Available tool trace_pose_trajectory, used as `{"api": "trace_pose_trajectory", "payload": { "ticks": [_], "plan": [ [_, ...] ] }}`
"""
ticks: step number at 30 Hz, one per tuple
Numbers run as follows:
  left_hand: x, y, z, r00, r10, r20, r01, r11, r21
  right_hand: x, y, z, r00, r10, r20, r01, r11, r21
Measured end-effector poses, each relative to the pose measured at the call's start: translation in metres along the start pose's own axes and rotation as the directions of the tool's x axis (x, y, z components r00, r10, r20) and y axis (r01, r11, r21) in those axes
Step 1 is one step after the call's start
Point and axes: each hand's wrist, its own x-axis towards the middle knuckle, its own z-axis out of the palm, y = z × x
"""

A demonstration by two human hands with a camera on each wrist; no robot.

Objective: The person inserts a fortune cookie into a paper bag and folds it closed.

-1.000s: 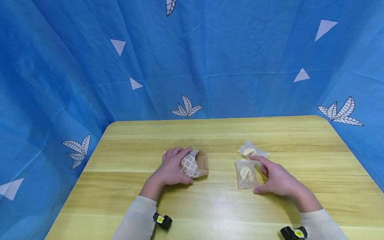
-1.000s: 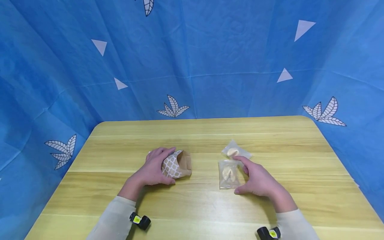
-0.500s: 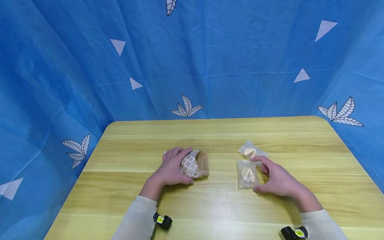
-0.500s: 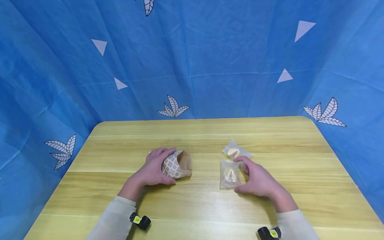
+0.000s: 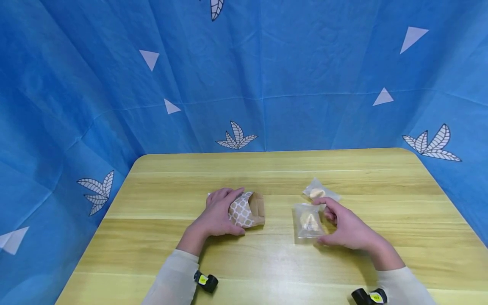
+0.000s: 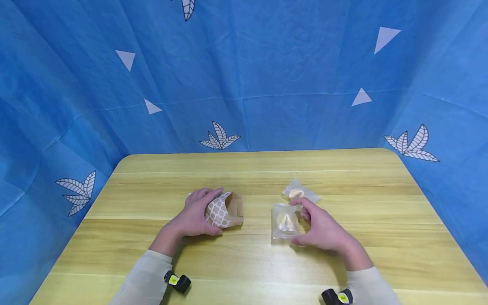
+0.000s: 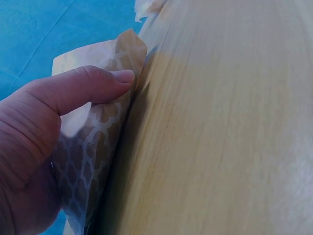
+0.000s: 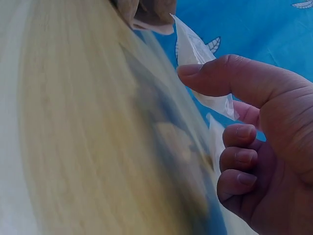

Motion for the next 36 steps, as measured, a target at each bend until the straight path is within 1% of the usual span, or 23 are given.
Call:
{"api": "trace_pose_trajectory", "payload": {
  "ticks": [7,14,24,29,36],
  "plan": [
    [0.001,-0.001,0.001,1.0,0.011,0.004,-0.011,1.0,0.001,0.007,-0.01,0.005,1.0,-0.021,0.021,0.021,1.0,0.005],
    [0.001,-0.001,0.001,1.0,0.022,0.008,-0.022,1.0,0.001,0.022,-0.017,0.014,0.998,-0.042,0.053,0.042,0.999,-0.007],
    [0.002,0.001,0.001,1.0,0.015,0.018,-0.014,1.0,-0.005,0.048,-0.026,0.028,0.994,-0.035,0.099,0.034,0.999,0.002],
    [0.002,0.001,0.001,1.0,0.002,0.017,-0.002,1.0,-0.003,0.059,-0.029,0.035,0.994,-0.033,0.109,0.031,0.999,0.022],
    [0.002,0.0,0.001,1.0,0.001,0.017,-0.001,1.0,-0.002,0.068,-0.027,0.043,0.994,-0.025,0.102,0.024,1.0,0.011]
  ]
}}
